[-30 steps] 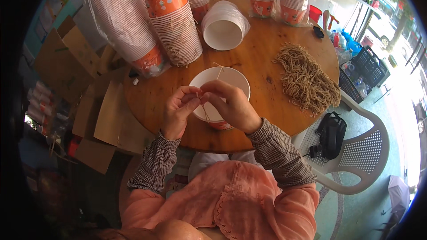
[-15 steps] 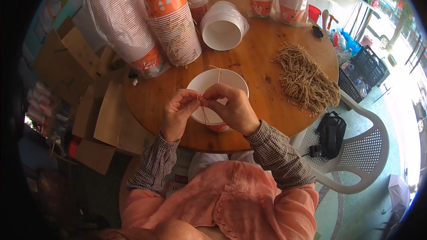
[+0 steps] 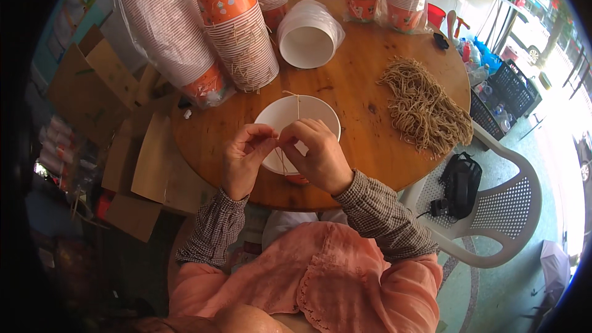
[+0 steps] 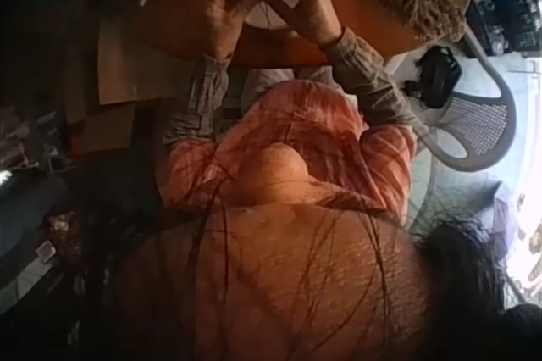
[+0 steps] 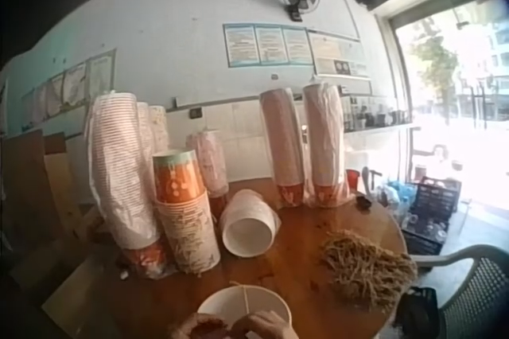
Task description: Attaching elastic handles to paper trick-or-treat buckets by threading them through holes.
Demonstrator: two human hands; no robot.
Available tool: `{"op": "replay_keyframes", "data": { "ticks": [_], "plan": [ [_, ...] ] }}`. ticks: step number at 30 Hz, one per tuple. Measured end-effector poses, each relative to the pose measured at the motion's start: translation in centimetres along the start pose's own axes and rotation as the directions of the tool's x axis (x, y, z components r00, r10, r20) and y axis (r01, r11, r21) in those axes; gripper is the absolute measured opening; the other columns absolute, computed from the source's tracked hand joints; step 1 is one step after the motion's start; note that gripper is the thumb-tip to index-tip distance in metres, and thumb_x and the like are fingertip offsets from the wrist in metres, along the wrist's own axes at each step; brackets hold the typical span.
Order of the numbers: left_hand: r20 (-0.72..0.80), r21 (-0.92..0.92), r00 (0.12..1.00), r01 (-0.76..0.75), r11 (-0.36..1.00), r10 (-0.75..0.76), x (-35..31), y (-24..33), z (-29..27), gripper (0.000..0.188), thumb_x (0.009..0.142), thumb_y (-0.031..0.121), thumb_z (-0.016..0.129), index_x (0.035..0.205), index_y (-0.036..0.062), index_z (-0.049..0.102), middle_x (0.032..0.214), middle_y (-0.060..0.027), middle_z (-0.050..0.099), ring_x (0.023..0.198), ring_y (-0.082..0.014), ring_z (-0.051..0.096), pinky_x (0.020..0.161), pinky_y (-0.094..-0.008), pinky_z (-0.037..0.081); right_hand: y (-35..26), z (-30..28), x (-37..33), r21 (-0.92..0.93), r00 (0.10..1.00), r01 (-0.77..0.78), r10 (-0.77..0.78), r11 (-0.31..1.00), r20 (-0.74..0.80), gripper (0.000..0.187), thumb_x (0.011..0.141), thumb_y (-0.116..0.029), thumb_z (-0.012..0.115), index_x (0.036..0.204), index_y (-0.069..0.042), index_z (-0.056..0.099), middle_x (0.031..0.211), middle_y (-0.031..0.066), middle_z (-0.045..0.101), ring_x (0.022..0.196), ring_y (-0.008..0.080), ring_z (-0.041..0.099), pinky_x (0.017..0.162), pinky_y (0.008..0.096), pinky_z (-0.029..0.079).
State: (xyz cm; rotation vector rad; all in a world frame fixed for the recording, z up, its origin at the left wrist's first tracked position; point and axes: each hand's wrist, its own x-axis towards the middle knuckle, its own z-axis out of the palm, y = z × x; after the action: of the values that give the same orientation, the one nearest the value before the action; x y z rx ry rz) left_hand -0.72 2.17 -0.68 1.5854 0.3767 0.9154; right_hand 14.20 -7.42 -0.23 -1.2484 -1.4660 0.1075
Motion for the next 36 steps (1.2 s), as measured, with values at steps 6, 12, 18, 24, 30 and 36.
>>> {"op": "replay_keyframes", "data": {
  "ticks": [6,12,18,24,30,36],
  "plan": [
    [-0.016,0.02,0.99,-0.137,0.99,0.137,0.2,-0.7,-0.2,0.016,0.087,-0.002,0.066,0.102,-0.0004,0.061,0.116,-0.0064,0.051,0.091,-0.0088,0.058,0.08,-0.022,0.05,-0.1,0.2,-0.2,-0.031,0.996,0.06,-0.061,0.998,-0.06,0.014,0.076,-0.001,0.068,0.084,-0.006,0.058,0.079,0.0066,0.06,0.075,0.0258,0.058,0.072,0.0344,0.045],
    [-0.011,0.411,0.936,-0.316,0.855,0.351,0.0,-0.7,0.2,0.014,0.081,-0.001,0.071,0.094,0.0001,0.066,0.112,-0.0087,0.054,0.095,-0.015,0.062,0.078,-0.0274,0.051,-0.1,0.4,-0.4,-0.016,0.996,0.063,-0.064,0.998,-0.065,0.014,0.076,-0.002,0.069,0.084,-0.006,0.058,0.08,0.0067,0.06,0.075,0.0251,0.058,0.071,0.0341,0.046],
    [0.074,0.57,0.907,-0.379,0.729,0.414,0.1,0.2,0.6,0.013,0.078,-0.004,0.07,0.09,0.0018,0.068,0.104,-0.0083,0.057,0.095,-0.0207,0.062,0.079,-0.0315,0.05,0.3,0.2,-0.4,-0.02,0.995,0.082,-0.083,0.996,-0.051,0.014,0.076,-0.002,0.068,0.085,-0.005,0.057,0.08,0.0078,0.06,0.075,0.0259,0.059,0.07,0.0344,0.046],
    [0.095,0.499,0.932,-0.348,0.793,0.349,0.4,-0.1,0.1,0.011,0.079,-0.006,0.066,0.088,-0.0001,0.066,0.104,-0.0081,0.056,0.095,-0.0172,0.059,0.079,-0.0285,0.049,-0.2,0.0,-0.3,0.028,0.999,0.029,-0.029,0.999,-0.019,0.014,0.077,-0.001,0.066,0.086,-0.004,0.057,0.081,0.0088,0.062,0.078,0.0273,0.059,0.071,0.035,0.048],
    [0.1,0.104,0.99,-0.113,0.988,0.102,0.5,0.3,-0.4,0.006,0.083,-0.004,0.063,0.089,-0.0034,0.064,0.104,-0.0028,0.054,0.097,-0.0103,0.055,0.083,-0.0264,0.048,-0.5,-0.4,-0.2,0.167,0.994,-0.106,0.104,0.98,0.024,0.013,0.08,0.003,0.064,0.09,-0.003,0.056,0.085,0.01,0.064,0.078,0.0245,0.064,0.071,0.0324,0.051],
    [0.238,-0.109,0.952,0.224,0.968,-0.193,1.2,0.4,-2.0,0.01,0.088,0.002,0.061,0.096,-0.0037,0.065,0.107,-0.0023,0.055,0.098,-0.009,0.054,0.089,-0.0234,0.044,-0.8,-0.1,-0.3,0.196,0.996,-0.093,0.094,0.976,0.003,0.013,0.082,0.002,0.066,0.091,-0.002,0.058,0.083,0.0053,0.064,0.077,0.0157,0.064,0.07,0.0276,0.051]
  ]
}}
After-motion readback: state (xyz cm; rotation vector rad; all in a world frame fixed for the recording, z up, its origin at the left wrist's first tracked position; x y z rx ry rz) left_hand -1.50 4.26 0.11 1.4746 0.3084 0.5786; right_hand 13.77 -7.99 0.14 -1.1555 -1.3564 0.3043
